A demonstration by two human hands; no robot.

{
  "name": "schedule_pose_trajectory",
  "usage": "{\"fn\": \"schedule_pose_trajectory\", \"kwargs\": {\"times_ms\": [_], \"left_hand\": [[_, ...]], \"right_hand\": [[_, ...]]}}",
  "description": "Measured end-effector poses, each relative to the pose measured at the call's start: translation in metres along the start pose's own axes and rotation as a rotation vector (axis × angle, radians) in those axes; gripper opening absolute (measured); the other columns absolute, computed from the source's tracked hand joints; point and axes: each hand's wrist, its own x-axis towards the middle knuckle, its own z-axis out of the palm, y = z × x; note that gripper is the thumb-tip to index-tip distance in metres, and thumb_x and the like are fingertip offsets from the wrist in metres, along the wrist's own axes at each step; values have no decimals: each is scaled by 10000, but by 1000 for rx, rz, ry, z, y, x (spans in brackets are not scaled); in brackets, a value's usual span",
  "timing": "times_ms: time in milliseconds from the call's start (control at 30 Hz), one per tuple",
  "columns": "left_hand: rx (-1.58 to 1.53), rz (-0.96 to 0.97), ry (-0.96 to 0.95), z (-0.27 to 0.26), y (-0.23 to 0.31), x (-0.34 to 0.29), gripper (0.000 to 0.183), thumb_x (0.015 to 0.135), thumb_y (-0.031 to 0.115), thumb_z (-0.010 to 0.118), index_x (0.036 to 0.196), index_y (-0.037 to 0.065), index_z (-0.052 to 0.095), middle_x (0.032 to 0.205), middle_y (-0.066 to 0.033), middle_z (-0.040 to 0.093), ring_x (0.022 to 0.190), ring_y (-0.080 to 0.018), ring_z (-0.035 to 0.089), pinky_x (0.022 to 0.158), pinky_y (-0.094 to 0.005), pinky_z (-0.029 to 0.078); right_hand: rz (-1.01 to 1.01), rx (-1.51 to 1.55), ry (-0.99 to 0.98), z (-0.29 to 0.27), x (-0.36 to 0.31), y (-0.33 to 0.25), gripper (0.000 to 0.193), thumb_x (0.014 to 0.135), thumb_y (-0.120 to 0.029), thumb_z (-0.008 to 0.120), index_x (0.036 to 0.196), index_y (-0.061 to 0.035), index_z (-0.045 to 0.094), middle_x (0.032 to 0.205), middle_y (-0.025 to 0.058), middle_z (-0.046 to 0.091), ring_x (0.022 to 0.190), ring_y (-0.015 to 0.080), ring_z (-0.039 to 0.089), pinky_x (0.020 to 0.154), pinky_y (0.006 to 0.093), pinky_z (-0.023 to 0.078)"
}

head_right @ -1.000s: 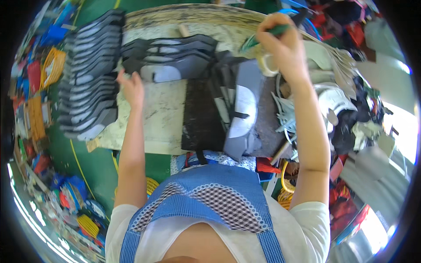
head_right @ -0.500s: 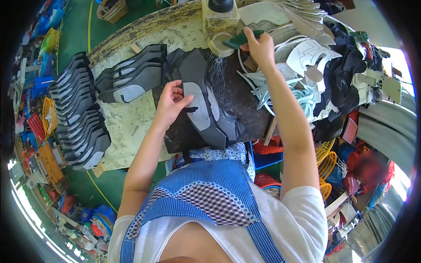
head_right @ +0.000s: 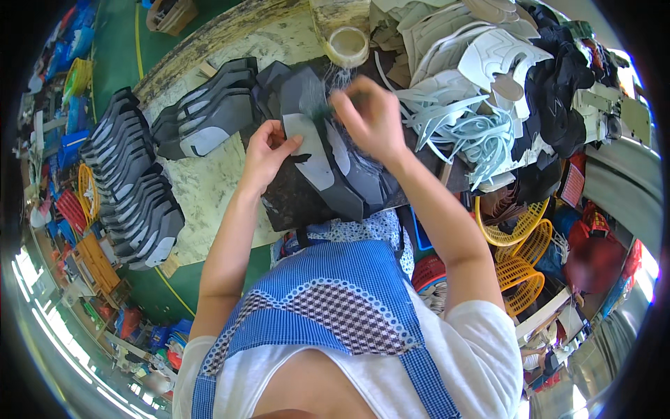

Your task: Applying glue to the edges and surfaces of shoe upper components using a small spreading tool and stacking them.

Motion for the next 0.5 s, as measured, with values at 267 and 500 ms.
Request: {"fn": "schedule_pose_trajectory", "kwargs": {"times_ms": [267, 500], "left_hand": [[-93, 315, -22, 3, 15, -4, 191, 831, 71, 751, 916, 34, 585, 815, 23, 635, 728, -47, 554, 664, -216, 455], [-363, 193, -55, 16, 26, -5, 221, 905, 32, 642, 1097, 34, 531, 994, -23, 659, 864, -77, 615, 748, -232, 482]], "right_hand": [[107, -251, -32, -63, -104, -14, 141, 916, -95, 600, 877, 35, 639, 834, 86, 695, 696, 105, 635, 646, 259, 515], [236, -441, -151, -61, -129, 4, 187, 858, -142, 674, 805, 22, 602, 679, 128, 654, 597, 153, 656, 557, 294, 497]]}}
